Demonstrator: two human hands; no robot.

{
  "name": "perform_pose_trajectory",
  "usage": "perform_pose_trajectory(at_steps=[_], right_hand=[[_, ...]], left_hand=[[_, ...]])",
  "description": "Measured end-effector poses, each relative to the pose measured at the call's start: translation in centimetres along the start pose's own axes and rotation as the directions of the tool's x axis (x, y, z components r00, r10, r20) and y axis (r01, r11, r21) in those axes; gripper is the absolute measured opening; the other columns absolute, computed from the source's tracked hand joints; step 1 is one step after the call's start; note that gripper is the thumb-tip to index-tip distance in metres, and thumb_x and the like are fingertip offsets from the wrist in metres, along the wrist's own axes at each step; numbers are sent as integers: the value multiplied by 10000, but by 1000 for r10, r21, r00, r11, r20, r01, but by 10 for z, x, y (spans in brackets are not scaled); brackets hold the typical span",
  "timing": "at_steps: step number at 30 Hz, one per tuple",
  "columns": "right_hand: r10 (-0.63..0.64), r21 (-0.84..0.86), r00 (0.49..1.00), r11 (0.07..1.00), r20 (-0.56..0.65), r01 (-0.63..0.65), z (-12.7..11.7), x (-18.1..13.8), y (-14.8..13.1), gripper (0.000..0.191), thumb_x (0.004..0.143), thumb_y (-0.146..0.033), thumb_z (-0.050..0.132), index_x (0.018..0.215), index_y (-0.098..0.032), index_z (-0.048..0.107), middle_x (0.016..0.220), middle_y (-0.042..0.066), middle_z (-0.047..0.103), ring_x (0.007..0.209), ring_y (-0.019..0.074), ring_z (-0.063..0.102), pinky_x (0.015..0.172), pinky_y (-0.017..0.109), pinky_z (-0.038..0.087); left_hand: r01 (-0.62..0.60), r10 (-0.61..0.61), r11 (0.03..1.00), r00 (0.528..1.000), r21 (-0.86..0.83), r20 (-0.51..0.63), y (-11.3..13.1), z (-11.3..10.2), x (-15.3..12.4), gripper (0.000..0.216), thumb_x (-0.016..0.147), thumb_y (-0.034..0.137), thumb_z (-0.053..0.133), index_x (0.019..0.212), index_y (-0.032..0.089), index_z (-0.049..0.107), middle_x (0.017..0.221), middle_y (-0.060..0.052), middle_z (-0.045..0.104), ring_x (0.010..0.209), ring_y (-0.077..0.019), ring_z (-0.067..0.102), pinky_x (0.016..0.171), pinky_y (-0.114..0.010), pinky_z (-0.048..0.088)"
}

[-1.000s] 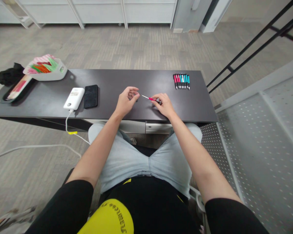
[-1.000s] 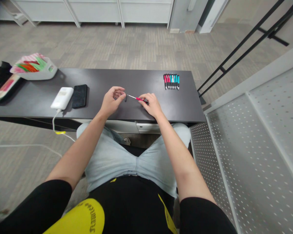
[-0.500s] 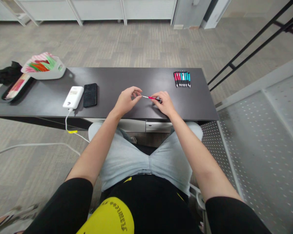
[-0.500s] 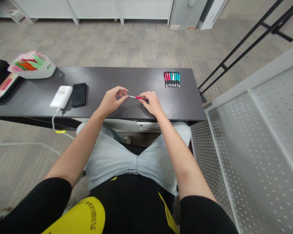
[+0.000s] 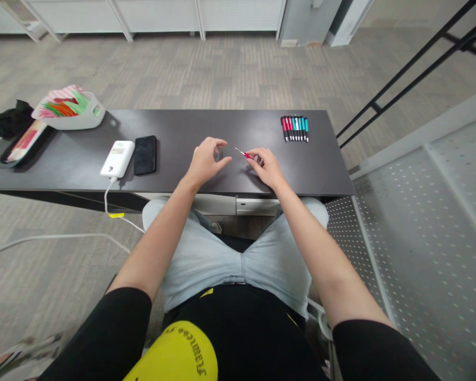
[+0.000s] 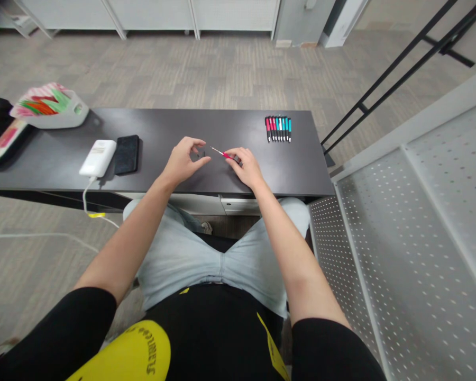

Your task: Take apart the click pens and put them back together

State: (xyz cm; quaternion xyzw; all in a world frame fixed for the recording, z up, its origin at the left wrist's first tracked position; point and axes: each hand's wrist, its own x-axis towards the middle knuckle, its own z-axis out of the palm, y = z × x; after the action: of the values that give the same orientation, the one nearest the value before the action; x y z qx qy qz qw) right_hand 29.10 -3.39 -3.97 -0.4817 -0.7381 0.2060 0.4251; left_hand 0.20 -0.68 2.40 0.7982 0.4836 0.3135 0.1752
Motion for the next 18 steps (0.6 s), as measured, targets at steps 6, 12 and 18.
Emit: perform_pose_trajectory(at_steps=[6, 12, 18], right_hand=[[0, 25, 999, 1000, -41, 1, 2, -1, 4, 209, 1204, -442, 819, 1352, -319, 903, 1201, 95, 854, 1024, 343, 701, 1036, 529, 639], [20, 42, 998, 999, -52, -18, 2, -1, 4, 195, 1184, -447, 845, 1325, -326, 905, 1186, 84, 854, 997, 332, 684, 1032, 531, 641], [2, 66, 997, 998, -72, 2, 3, -1, 7, 181, 1183, -431, 848, 1323, -329, 903, 1174, 79, 842, 996, 327, 678, 1028, 521, 632]], left_hand=[[136, -146, 952, 989, 273, 18, -9, -5, -5, 363, 1064, 356, 929, 1413, 278, 862, 1719, -243, 691, 1575, -530, 647, 1335, -729, 517], [108, -143, 937, 986, 333, 81, 2, 1, -4, 211, 1074, 348, 907, 1264, 257, 910, 1753, -256, 692, 1648, -584, 561, 1358, -780, 438], [72, -104, 951, 990, 300, 94, 11, 6, -9, 238, 1125, 246, 796, 1303, 305, 943, 1647, -186, 786, 1579, -524, 606, 1323, -742, 437]])
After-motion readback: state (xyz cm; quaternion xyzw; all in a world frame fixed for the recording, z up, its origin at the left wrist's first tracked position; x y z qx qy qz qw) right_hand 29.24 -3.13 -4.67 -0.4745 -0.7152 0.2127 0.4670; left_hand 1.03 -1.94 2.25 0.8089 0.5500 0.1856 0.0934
